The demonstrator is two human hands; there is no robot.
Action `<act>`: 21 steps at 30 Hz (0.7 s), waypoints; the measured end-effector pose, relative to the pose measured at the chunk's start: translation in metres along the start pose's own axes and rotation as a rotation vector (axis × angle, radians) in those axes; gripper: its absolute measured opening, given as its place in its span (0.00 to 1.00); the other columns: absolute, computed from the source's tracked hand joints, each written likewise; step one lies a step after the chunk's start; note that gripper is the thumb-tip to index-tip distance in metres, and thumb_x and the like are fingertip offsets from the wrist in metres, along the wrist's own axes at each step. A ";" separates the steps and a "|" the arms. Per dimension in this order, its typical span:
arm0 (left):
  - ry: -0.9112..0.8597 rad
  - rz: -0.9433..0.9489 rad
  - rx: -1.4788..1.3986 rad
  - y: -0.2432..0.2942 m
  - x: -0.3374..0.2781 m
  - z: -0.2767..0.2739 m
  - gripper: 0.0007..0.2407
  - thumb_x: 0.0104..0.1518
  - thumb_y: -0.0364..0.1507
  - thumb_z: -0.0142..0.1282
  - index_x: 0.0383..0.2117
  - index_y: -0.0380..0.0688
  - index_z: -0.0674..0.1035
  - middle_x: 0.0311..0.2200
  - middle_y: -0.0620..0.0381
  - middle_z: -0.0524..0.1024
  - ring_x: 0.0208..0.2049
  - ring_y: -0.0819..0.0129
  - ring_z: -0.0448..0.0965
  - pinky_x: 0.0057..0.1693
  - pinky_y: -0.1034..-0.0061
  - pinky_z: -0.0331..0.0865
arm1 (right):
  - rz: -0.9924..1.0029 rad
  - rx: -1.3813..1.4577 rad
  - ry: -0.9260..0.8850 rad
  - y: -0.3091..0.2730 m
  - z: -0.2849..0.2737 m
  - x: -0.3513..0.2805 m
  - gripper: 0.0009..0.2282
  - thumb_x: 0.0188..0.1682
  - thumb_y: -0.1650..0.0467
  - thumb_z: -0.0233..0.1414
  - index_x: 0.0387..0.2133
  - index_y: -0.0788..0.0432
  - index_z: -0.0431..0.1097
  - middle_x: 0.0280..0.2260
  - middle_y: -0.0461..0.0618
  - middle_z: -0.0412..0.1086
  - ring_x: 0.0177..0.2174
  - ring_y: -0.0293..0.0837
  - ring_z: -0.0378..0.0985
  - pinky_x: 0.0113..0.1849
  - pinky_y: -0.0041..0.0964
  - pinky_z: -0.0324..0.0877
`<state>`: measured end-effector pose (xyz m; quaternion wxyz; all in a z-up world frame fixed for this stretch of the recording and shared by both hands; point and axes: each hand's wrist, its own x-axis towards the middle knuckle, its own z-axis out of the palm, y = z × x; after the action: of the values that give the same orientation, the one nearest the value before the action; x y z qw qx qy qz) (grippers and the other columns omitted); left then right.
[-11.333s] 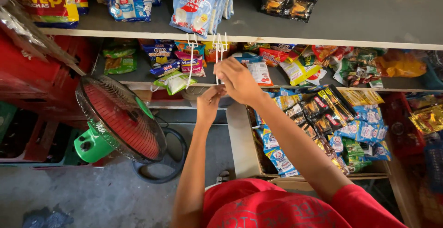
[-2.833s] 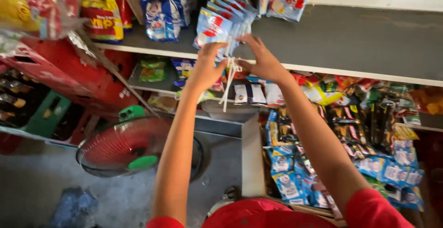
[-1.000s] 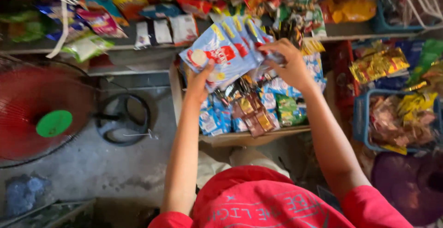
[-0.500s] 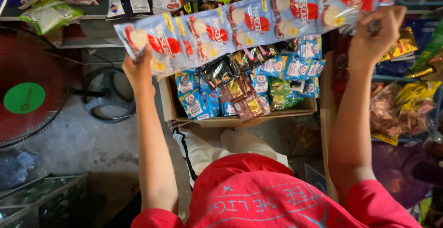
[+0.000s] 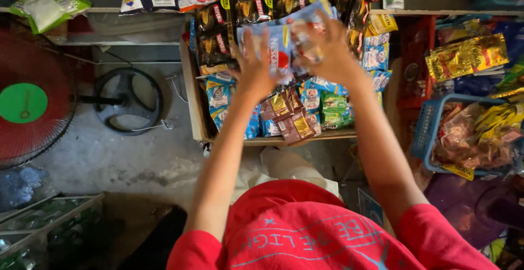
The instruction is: Organizing and stocking various drink and snack packets on retail shelves.
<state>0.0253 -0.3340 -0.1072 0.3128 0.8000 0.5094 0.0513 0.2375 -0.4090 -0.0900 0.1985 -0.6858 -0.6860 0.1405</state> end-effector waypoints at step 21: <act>-0.061 -0.083 0.294 -0.038 0.059 0.062 0.65 0.23 0.51 0.79 0.69 0.82 0.35 0.72 0.60 0.19 0.70 0.25 0.28 0.53 0.11 0.53 | 0.208 -0.285 -0.091 0.027 0.079 0.055 0.65 0.11 0.46 0.71 0.72 0.31 0.46 0.74 0.53 0.31 0.68 0.74 0.24 0.51 0.96 0.26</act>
<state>0.0483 -0.3005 -0.1917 0.2093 0.8166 0.5344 -0.0611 0.2251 -0.3475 -0.1681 0.0527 -0.7671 -0.6327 0.0924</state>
